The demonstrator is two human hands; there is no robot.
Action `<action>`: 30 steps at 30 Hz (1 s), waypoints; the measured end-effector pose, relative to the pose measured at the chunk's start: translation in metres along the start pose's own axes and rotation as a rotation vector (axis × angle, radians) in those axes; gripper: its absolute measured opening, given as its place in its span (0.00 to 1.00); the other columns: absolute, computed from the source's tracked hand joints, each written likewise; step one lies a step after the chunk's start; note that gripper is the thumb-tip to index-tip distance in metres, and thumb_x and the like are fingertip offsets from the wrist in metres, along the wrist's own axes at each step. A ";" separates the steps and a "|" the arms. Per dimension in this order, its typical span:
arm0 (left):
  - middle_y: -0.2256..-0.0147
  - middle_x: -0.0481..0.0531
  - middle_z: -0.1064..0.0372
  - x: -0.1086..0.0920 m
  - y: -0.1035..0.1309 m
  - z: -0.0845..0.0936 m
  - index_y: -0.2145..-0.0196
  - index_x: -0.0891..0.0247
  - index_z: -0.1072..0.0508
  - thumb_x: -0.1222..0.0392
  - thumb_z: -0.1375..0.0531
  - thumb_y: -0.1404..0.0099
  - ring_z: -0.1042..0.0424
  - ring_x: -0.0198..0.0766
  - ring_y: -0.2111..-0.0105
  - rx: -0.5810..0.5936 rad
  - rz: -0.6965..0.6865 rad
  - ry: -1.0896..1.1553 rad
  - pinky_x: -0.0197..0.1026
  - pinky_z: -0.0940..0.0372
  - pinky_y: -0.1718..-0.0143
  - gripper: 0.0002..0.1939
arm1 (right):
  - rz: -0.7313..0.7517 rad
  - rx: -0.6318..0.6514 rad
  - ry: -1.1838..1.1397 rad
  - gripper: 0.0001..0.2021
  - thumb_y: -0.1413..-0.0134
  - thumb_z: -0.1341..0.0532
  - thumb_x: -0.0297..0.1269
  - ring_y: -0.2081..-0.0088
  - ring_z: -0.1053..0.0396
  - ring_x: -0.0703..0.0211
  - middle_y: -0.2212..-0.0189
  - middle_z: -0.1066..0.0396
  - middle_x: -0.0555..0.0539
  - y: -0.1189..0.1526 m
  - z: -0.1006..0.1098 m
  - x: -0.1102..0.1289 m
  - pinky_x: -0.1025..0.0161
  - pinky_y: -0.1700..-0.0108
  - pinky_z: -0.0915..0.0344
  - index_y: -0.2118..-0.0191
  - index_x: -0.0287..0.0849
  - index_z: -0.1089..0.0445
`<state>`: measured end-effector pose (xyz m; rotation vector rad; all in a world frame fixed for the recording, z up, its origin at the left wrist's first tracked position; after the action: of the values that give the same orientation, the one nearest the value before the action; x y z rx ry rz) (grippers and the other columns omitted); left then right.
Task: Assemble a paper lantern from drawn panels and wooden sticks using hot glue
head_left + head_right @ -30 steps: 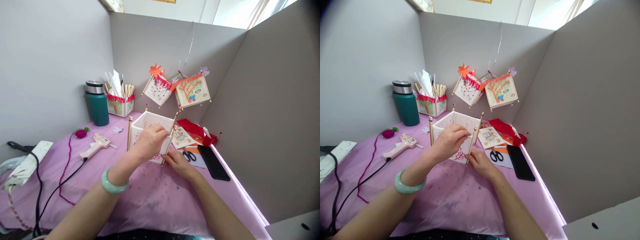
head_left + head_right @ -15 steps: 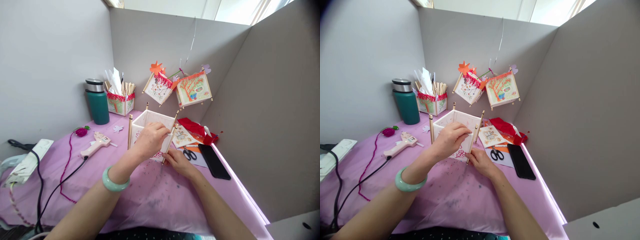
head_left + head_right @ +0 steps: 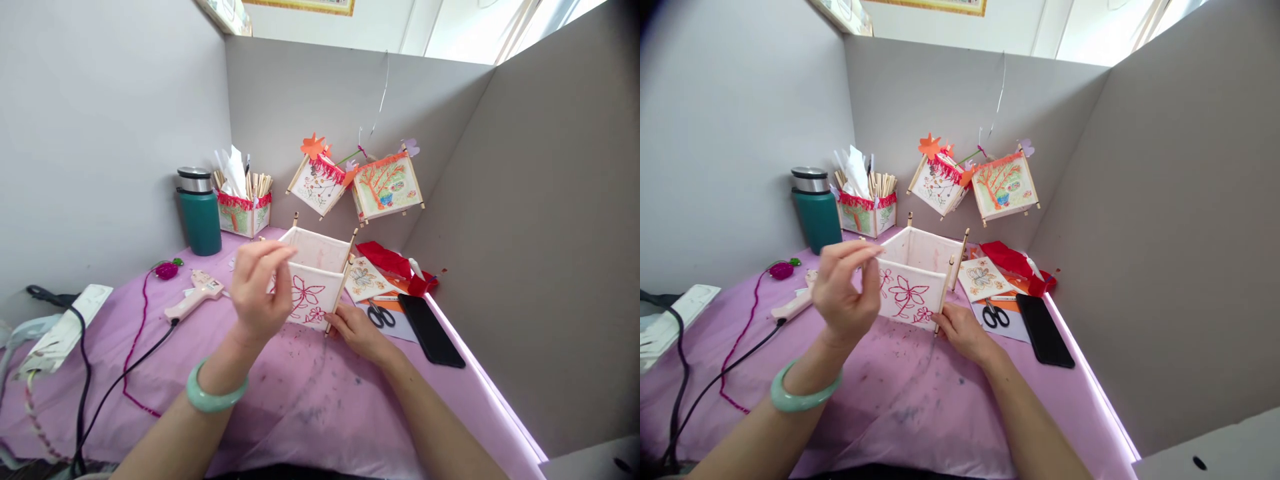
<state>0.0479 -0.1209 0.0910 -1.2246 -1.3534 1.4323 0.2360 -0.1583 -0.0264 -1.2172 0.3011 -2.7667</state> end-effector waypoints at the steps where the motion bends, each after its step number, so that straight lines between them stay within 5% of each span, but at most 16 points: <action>1: 0.59 0.55 0.31 0.009 0.002 0.010 0.58 0.62 0.29 0.71 0.44 0.40 0.31 0.40 0.57 -0.080 0.069 -0.055 0.46 0.34 0.55 0.12 | -0.006 -0.001 -0.004 0.15 0.36 0.51 0.43 0.74 0.32 0.59 0.77 0.32 0.50 0.000 0.000 -0.001 0.62 0.69 0.37 0.71 0.43 0.39; 4: 0.61 0.55 0.31 0.043 0.012 0.024 0.60 0.64 0.29 0.67 0.45 0.39 0.31 0.38 0.61 -0.090 0.310 -0.169 0.44 0.34 0.57 0.09 | -0.012 -0.010 -0.005 0.15 0.36 0.51 0.43 0.74 0.32 0.59 0.78 0.32 0.49 0.001 0.000 -0.002 0.62 0.69 0.37 0.72 0.43 0.39; 8: 0.63 0.53 0.30 0.078 0.034 0.018 0.62 0.64 0.28 0.59 0.44 0.38 0.31 0.36 0.66 0.205 0.584 -0.128 0.40 0.33 0.63 0.09 | -0.003 -0.023 -0.002 0.15 0.36 0.51 0.44 0.75 0.32 0.58 0.77 0.32 0.49 0.001 -0.001 -0.004 0.61 0.70 0.37 0.72 0.43 0.38; 12: 0.62 0.52 0.28 0.081 0.049 0.011 0.59 0.63 0.27 0.55 0.45 0.36 0.29 0.37 0.65 0.386 0.680 -0.049 0.40 0.33 0.64 0.13 | 0.015 -0.027 0.026 0.16 0.36 0.51 0.44 0.74 0.32 0.58 0.77 0.31 0.48 0.001 -0.002 -0.006 0.60 0.69 0.37 0.72 0.44 0.39; 18: 0.63 0.51 0.26 0.080 0.050 0.009 0.59 0.61 0.26 0.56 0.45 0.37 0.28 0.37 0.68 0.409 0.683 -0.097 0.40 0.33 0.67 0.12 | 0.028 -0.027 0.074 0.16 0.35 0.52 0.44 0.74 0.33 0.58 0.76 0.32 0.48 0.001 -0.001 -0.003 0.60 0.69 0.37 0.72 0.44 0.39; 21: 0.62 0.55 0.28 0.071 0.043 0.014 0.57 0.65 0.27 0.57 0.44 0.37 0.29 0.38 0.67 0.299 0.551 -0.196 0.41 0.32 0.67 0.13 | 0.032 -0.031 0.084 0.16 0.35 0.52 0.44 0.74 0.33 0.58 0.76 0.32 0.48 0.000 -0.001 -0.002 0.60 0.69 0.37 0.72 0.44 0.39; 24: 0.59 0.59 0.30 0.040 0.026 0.016 0.57 0.66 0.28 0.62 0.41 0.39 0.31 0.43 0.59 0.134 0.240 -0.281 0.47 0.33 0.58 0.12 | 0.034 -0.032 0.088 0.16 0.35 0.52 0.44 0.73 0.33 0.58 0.76 0.32 0.49 0.000 -0.001 -0.002 0.60 0.69 0.37 0.72 0.44 0.40; 30: 0.61 0.53 0.26 -0.018 -0.002 -0.042 0.61 0.63 0.26 0.64 0.44 0.36 0.34 0.44 0.53 0.511 -0.143 -0.089 0.51 0.40 0.48 0.08 | 0.029 -0.036 0.075 0.15 0.35 0.52 0.45 0.74 0.33 0.59 0.76 0.32 0.49 0.001 0.000 0.000 0.61 0.69 0.38 0.70 0.43 0.38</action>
<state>0.0922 -0.1287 0.0964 -0.7254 -1.0161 1.6126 0.2357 -0.1592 -0.0269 -1.1092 0.3730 -2.7986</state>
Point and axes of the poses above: each hand's wrist, its own y-axis away from the middle knuckle, its own z-axis out of the back of the hand, x = y × z, the point moved 6 cm from there along -y, towards the middle knuckle
